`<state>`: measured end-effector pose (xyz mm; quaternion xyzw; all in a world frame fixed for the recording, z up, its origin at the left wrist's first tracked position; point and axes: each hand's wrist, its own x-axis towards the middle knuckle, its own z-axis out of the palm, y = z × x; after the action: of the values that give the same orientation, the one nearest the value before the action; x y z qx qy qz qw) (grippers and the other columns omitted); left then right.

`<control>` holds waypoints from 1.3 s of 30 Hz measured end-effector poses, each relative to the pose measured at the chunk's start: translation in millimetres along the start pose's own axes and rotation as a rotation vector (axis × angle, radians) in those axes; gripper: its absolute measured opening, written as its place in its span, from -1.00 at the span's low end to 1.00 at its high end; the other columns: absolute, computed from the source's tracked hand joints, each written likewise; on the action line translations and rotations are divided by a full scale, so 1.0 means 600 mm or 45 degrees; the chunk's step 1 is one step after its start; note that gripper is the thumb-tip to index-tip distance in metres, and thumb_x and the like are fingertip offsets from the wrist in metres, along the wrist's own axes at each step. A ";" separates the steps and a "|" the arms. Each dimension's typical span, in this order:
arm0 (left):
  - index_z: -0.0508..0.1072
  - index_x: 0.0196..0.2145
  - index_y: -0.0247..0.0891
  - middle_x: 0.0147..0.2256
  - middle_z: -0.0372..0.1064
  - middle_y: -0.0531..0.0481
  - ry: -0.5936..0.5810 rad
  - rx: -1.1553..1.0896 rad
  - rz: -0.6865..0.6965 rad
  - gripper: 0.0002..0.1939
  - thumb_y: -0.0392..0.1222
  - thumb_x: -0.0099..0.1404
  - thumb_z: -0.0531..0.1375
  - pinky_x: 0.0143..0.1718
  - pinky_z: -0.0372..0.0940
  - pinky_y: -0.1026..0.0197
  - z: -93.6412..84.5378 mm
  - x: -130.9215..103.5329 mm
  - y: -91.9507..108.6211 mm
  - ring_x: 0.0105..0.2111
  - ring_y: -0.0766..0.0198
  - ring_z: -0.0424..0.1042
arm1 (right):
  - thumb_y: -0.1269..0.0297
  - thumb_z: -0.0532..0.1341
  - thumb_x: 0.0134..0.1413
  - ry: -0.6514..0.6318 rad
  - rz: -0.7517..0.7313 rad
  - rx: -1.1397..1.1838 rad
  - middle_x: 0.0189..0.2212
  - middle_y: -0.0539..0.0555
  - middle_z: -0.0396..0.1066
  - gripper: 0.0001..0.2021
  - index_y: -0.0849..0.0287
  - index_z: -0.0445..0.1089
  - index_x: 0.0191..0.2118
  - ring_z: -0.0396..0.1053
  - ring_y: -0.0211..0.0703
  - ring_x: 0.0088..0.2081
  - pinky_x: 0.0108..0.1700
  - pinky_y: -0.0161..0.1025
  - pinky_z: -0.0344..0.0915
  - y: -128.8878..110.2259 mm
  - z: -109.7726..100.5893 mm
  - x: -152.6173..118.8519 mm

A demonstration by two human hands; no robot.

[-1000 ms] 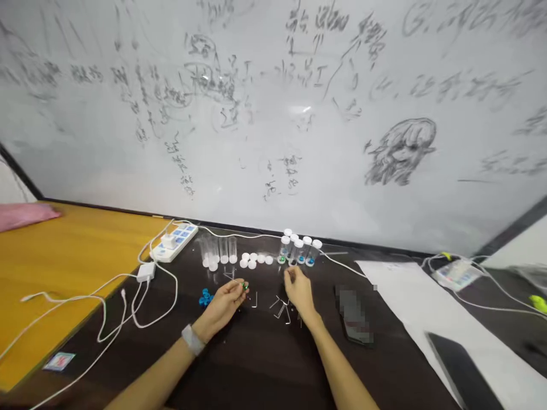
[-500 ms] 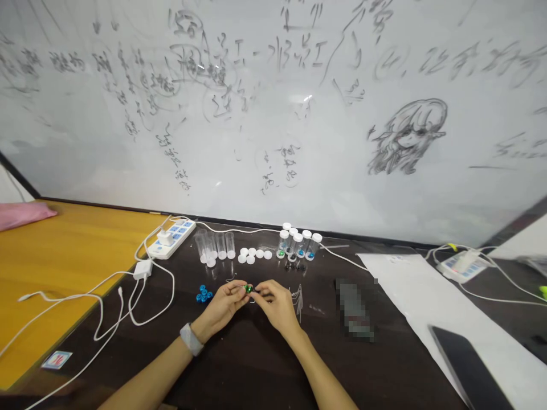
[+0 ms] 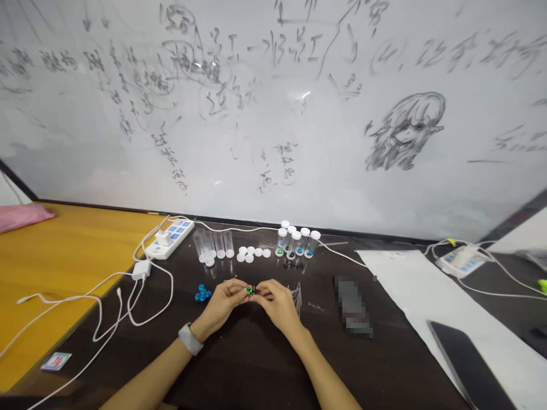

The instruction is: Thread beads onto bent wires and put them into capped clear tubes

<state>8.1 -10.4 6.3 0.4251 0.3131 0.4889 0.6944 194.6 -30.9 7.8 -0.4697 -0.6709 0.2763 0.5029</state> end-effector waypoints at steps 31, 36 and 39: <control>0.59 -0.23 -0.35 -0.24 0.59 -0.15 0.075 -0.189 -0.009 -0.66 -0.15 0.06 0.49 0.01 0.38 0.10 0.006 -0.001 -0.004 -0.21 0.17 0.56 | -0.18 0.22 0.15 0.041 0.336 0.400 -0.49 0.07 0.49 -0.54 0.19 0.46 -0.24 0.50 -0.11 -0.52 -0.48 -0.23 0.49 -0.012 0.037 -0.005; 0.60 -0.26 -0.35 -0.27 0.59 -0.12 0.066 -0.196 -0.042 -0.67 -0.15 0.04 0.50 -0.04 0.40 0.11 0.007 -0.003 0.000 -0.28 0.21 0.56 | -0.13 0.09 0.29 -0.029 0.243 0.036 -0.59 0.02 0.44 -0.51 0.16 0.46 -0.41 0.41 -0.16 -0.59 -0.54 -0.29 0.34 -0.019 0.031 -0.006; 0.60 -0.24 -0.35 -0.26 0.59 -0.14 0.035 -0.153 -0.040 -0.66 -0.13 0.05 0.49 -0.12 0.40 0.16 0.009 -0.004 0.000 -0.32 0.24 0.55 | -0.08 -0.07 0.39 -0.061 0.198 -0.115 -0.68 0.02 0.39 -0.38 0.14 0.40 -0.58 0.41 -0.14 -0.58 -0.43 -0.27 0.32 -0.023 0.024 -0.005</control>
<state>11.7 -14.2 9.0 0.3708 0.2995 0.5016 0.7219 176.6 -37.9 13.6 -0.5359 -0.6559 0.2952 0.4422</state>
